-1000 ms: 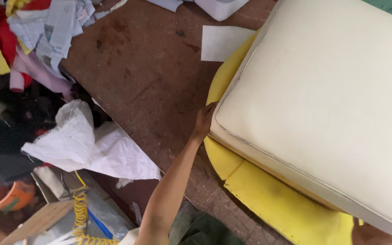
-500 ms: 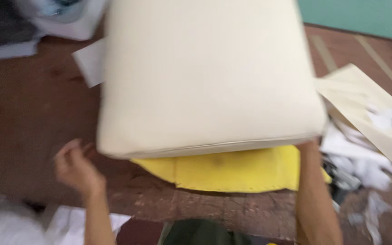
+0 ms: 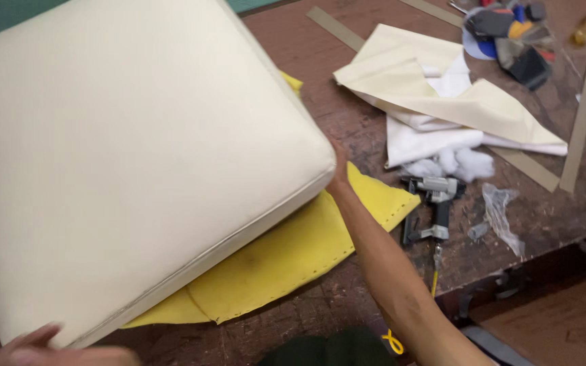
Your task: The person staples a white fabric cover onto a yellow foam cushion using a pneumatic staple gun. They repeatedly pull the fabric taut and drive staples along the edges and corners to secure the cover to the foam.
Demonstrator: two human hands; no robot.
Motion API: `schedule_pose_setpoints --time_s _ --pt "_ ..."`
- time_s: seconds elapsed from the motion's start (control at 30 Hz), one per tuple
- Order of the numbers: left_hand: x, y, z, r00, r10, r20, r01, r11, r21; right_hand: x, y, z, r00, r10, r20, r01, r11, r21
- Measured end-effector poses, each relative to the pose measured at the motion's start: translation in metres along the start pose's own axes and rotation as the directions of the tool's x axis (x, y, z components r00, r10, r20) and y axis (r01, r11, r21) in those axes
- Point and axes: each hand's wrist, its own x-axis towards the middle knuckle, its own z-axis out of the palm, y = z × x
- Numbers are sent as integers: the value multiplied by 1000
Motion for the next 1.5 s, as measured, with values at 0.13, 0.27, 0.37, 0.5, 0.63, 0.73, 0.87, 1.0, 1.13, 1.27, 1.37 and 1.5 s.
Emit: schedule_pose_setpoints --time_s 0.13,0.27,0.37,0.5,0.63,0.73,0.87,1.0,1.13,1.27,1.37,1.5 --pt "-111 114 34 888 121 444 124 867 -483 -4 -15 -4 986 -122 -114 46 853 -520" --pt "-157 175 62 460 486 743 -208 872 -442 -43 -50 -62 964 -210 -161 56 756 -652" --pt "-149 209 98 226 592 774 -346 791 -504 -108 -107 -146 835 -465 -294 -158 309 -938" --pt "-142 264 179 -98 670 736 -436 635 -637 -150 -147 -221 666 -562 -490 -589 5 -808" --pt "-163 303 287 -566 320 760 -519 578 -630 -150 -142 -251 716 -414 -562 -573 112 -812" --pt "-167 314 331 -747 -7 665 -470 714 -520 -147 -139 -259 741 -447 -502 -505 122 -854" --pt "-146 317 335 -792 -52 608 -403 792 -458 -147 -139 -271 748 -409 -523 -492 187 -850" --pt "-132 296 284 -697 436 569 -365 468 -805 -155 -147 -245 688 -556 -466 -543 31 -839" --pt "-129 267 250 -553 492 672 -417 535 -735 -136 -119 -161 893 -407 -193 -7 416 -909" --pt "-132 262 253 -530 517 672 -381 564 -733 -105 -62 -72 953 -181 245 304 568 -765" --pt "-132 265 258 -536 542 647 -380 530 -758 -98 -39 -46 932 -224 285 362 609 -706" --pt "-133 266 261 -552 556 621 -381 495 -781 -102 -29 -40 937 -255 238 343 548 -763"
